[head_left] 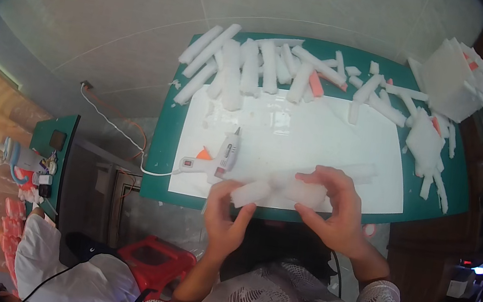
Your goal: Using a hot glue gun to assemble white foam cylinders and sheets for product manufacturing.
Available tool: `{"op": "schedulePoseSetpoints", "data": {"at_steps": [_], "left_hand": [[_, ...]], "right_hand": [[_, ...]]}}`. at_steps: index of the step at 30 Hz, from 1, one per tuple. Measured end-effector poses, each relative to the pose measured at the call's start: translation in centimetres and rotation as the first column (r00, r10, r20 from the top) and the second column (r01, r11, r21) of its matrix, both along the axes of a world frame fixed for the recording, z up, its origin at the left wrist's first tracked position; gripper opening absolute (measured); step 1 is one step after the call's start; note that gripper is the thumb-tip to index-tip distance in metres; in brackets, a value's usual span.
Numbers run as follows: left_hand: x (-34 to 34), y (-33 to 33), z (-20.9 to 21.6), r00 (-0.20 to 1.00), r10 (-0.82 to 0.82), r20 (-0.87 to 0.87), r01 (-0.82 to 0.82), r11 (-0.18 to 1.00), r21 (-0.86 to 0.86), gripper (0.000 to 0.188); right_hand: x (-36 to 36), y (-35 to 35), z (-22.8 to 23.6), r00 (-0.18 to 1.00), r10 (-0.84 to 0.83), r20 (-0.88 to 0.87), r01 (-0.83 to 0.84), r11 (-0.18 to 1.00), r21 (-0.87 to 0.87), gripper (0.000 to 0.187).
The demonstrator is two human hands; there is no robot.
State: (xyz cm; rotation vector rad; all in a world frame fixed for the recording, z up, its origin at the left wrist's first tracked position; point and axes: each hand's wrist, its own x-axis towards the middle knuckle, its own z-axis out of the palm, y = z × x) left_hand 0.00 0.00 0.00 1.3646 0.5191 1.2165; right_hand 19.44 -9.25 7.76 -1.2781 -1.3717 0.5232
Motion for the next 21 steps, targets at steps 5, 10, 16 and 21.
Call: {"op": "schedulePoseSetpoints", "data": {"at_steps": [5,10,16,21], "left_hand": [[-0.8,-1.4,-1.0,0.769,0.441,-0.463,-0.194,0.85,0.489,0.036],[1.4,-1.4,-1.7,0.548,0.537,-0.641,-0.084,0.798,0.597,0.039],[0.6,-1.3,0.6,0.509,0.368,-0.778,-0.016,0.908,0.419,0.063],[-0.5,-1.2,1.1,0.459,0.34,-0.821,0.003,0.923,0.384,0.068]], "right_hand": [[1.4,-0.7,0.8,0.996,-0.073,0.056,0.081,0.985,-0.153,0.066],[2.1,-0.9,0.3,0.997,-0.071,0.044,0.078,0.98,-0.185,0.06],[3.1,-0.9,1.1,0.996,-0.039,0.083,0.057,0.971,-0.231,0.048],[3.3,-0.8,1.1,0.995,0.042,0.091,-0.019,0.969,-0.245,0.049]]}}
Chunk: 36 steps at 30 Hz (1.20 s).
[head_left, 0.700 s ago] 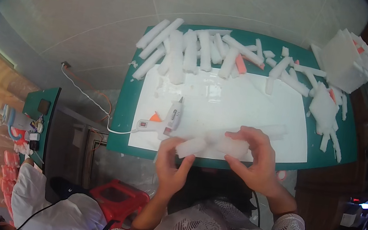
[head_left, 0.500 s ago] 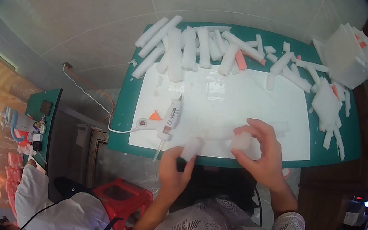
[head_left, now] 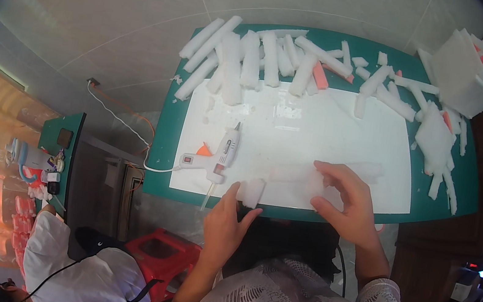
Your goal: Using a hot glue gun to assemble white foam cylinders and sheets for product manufacturing.
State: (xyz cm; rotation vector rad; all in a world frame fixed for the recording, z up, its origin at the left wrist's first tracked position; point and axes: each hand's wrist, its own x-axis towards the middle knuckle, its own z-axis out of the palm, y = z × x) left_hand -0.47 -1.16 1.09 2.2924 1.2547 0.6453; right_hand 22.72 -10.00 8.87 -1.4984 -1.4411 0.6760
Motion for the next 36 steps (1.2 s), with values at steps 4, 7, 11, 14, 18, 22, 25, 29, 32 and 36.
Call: {"op": "schedulePoseSetpoints", "data": {"at_steps": [4,7,11,14,18,22,25,29,32,36], "left_hand": [[-0.6,0.5,0.6,0.997,-0.064,0.052,0.066,0.997,-0.036,0.066],[-2.1,1.4,2.1,0.993,-0.065,0.101,0.072,0.995,-0.066,0.058],[-4.0,3.5,4.2,0.978,-0.063,0.197,0.082,0.993,-0.09,0.042],[-5.4,6.2,3.9,0.995,-0.027,0.092,0.022,0.998,0.063,0.032],[-6.7,9.4,2.5,0.993,-0.12,0.003,0.116,0.963,0.243,0.03],[-7.1,10.4,1.8,0.98,-0.2,-0.023,0.2,0.951,0.237,0.035],[-7.0,10.6,1.6,0.981,-0.191,-0.021,0.191,0.956,0.224,0.038],[-6.9,10.6,1.9,0.976,-0.212,-0.055,0.219,0.947,0.235,0.043],[-6.5,10.9,1.8,0.956,-0.28,-0.085,0.293,0.93,0.222,0.047],[-5.7,11.7,1.9,0.935,-0.305,-0.183,0.343,0.91,0.233,0.051]], "right_hand": [[-0.5,-0.1,-1.4,0.899,-0.05,-0.436,0.051,0.999,-0.008,0.045],[0.3,-0.4,-1.6,0.825,-0.01,-0.566,0.009,1.0,-0.005,0.038],[1.4,-0.9,-2.0,0.707,0.039,-0.706,-0.097,0.994,-0.042,0.029],[1.7,-0.9,-2.4,0.621,0.108,-0.776,-0.14,0.99,0.026,0.028],[1.9,-1.1,-2.2,0.614,0.183,-0.768,-0.174,0.98,0.094,0.03],[1.9,-1.7,-1.7,0.642,0.165,-0.749,-0.188,0.981,0.055,0.03],[2.2,-1.8,-2.1,0.648,0.225,-0.728,-0.244,0.966,0.081,0.03],[2.4,-1.6,-2.2,0.656,0.273,-0.704,-0.293,0.951,0.096,0.028],[2.3,-1.6,-1.8,0.648,0.262,-0.715,-0.28,0.955,0.096,0.028],[2.4,-1.7,-2.4,0.676,0.248,-0.694,-0.258,0.962,0.093,0.027]]}}
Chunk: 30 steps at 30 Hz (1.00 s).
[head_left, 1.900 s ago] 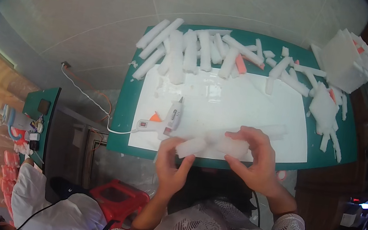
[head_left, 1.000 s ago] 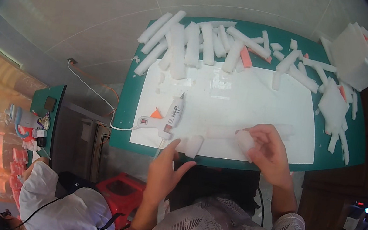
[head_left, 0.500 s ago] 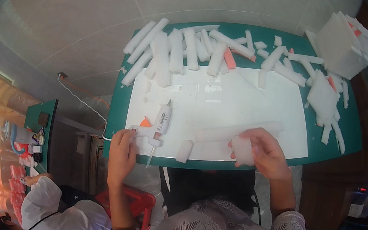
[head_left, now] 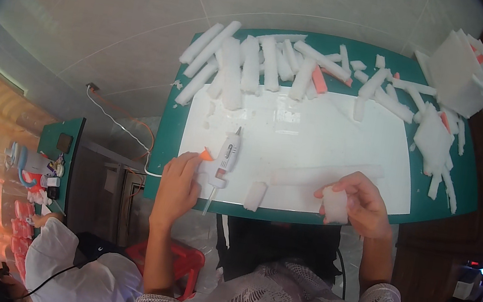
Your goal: Using a hot glue gun to assemble white foam cylinders and sheets for product manufacturing.
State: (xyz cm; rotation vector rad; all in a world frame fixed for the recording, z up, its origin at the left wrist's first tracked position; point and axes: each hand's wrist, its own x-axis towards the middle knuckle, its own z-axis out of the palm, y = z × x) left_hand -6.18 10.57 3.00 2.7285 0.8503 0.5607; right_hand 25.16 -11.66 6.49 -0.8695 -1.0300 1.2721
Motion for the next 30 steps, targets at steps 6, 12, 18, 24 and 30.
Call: {"op": "schedulePoseSetpoints", "data": {"at_steps": [6,12,18,24,30], "left_hand": [[0.8,1.2,-0.5,0.991,-0.014,-0.133,0.026,0.996,0.087,0.051],[1.0,1.6,-0.9,0.994,-0.034,-0.108,0.045,0.994,0.097,0.056],[0.7,-0.5,0.7,0.999,-0.05,-0.008,0.05,0.974,0.223,0.069],[1.7,-4.1,3.7,0.98,-0.193,0.04,0.173,0.94,0.294,0.072],[2.5,-5.1,4.6,0.973,-0.229,0.039,0.207,0.93,0.304,0.066]], "right_hand": [[-0.6,0.1,0.6,0.995,-0.093,0.033,0.093,0.996,0.009,0.035],[-2.1,0.5,1.1,0.901,-0.365,0.233,0.38,0.925,-0.02,0.051],[-2.6,0.8,0.7,0.812,-0.478,0.334,0.49,0.87,0.055,0.04],[-4.0,2.3,1.1,0.622,-0.572,0.534,0.536,0.809,0.242,0.029],[-4.8,3.0,0.9,0.561,-0.606,0.564,0.522,0.788,0.327,0.026]]}}
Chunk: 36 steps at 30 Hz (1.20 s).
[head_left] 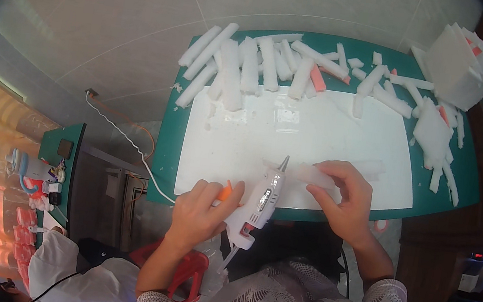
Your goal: Using a hot glue gun to assemble white foam cylinders and sheets for product manufacturing.
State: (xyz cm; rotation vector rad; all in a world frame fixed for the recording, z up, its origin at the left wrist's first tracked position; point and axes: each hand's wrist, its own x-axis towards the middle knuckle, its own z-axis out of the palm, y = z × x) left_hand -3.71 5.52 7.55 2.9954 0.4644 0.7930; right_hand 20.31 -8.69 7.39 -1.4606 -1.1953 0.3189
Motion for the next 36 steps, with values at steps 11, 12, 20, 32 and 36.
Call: {"op": "schedulePoseSetpoints", "data": {"at_steps": [11,12,20,32,36], "left_hand": [[0.3,-0.9,0.2,1.0,-0.002,-0.009,0.002,1.0,-0.004,0.061],[0.3,-0.9,0.3,1.0,-0.004,-0.009,0.004,1.0,-0.005,0.061],[0.6,-0.9,0.4,1.0,-0.023,-0.017,0.024,0.999,0.033,0.055],[0.8,-0.6,-0.7,0.999,-0.032,0.04,0.026,0.99,0.139,0.034],[0.9,-0.7,-0.6,0.998,-0.039,0.039,0.034,0.99,0.138,0.034]], "right_hand": [[-0.1,0.0,-0.4,0.993,0.028,0.111,-0.028,1.0,-0.005,0.031],[-0.2,0.0,-0.4,0.994,0.027,0.111,-0.026,1.0,-0.006,0.031],[-0.1,0.1,-0.4,0.987,-0.016,0.161,0.009,0.999,0.043,0.03],[-0.3,0.2,0.0,0.971,-0.063,0.231,0.046,0.996,0.078,0.029],[-0.2,0.1,-0.2,0.968,-0.069,0.24,0.048,0.995,0.092,0.029]]}}
